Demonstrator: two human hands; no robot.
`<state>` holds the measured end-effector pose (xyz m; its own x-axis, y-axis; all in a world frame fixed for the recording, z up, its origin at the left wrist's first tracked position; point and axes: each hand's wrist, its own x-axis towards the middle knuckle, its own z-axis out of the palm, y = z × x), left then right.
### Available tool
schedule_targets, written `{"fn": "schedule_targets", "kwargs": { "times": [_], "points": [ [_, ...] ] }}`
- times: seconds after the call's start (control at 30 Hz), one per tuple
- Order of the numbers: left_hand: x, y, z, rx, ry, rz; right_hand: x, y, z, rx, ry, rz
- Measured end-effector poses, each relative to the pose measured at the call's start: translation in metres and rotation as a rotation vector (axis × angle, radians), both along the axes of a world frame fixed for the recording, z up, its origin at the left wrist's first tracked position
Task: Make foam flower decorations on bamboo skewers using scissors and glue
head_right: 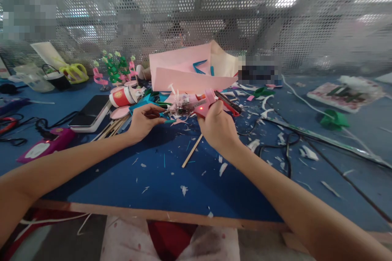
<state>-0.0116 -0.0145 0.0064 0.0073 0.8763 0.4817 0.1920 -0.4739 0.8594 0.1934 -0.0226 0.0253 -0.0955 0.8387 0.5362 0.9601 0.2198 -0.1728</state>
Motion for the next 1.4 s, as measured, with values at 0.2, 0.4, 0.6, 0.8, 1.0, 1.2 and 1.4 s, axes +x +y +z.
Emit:
{"fn": "schedule_targets", "kwargs": {
  "times": [0.2, 0.4, 0.6, 0.8, 1.0, 1.2, 1.4],
  "points": [
    [0.001, 0.000, 0.000, -0.002, 0.008, 0.011, 0.001, 0.002, -0.002, 0.045, 0.003, -0.002],
    [0.000, 0.000, 0.000, -0.001, -0.005, -0.001, 0.000, 0.000, 0.000, 0.013, -0.005, -0.020],
    [0.000, 0.001, -0.002, 0.017, -0.022, -0.024, -0.001, -0.002, 0.004, -0.026, -0.029, -0.026],
    [0.000, 0.002, -0.003, 0.010, -0.028, -0.007, -0.002, -0.004, 0.006, 0.000, -0.033, -0.047],
    [0.000, 0.000, 0.000, -0.022, -0.014, 0.011, 0.001, -0.005, 0.012, 0.046, 0.037, -0.143],
    [0.000, 0.000, 0.000, -0.048, -0.002, 0.035, 0.020, 0.008, 0.029, 0.011, 0.072, -0.338],
    [0.000, -0.001, 0.003, -0.055, 0.027, 0.043, 0.059, 0.024, 0.045, -0.082, -0.036, -0.457]
  ]
}}
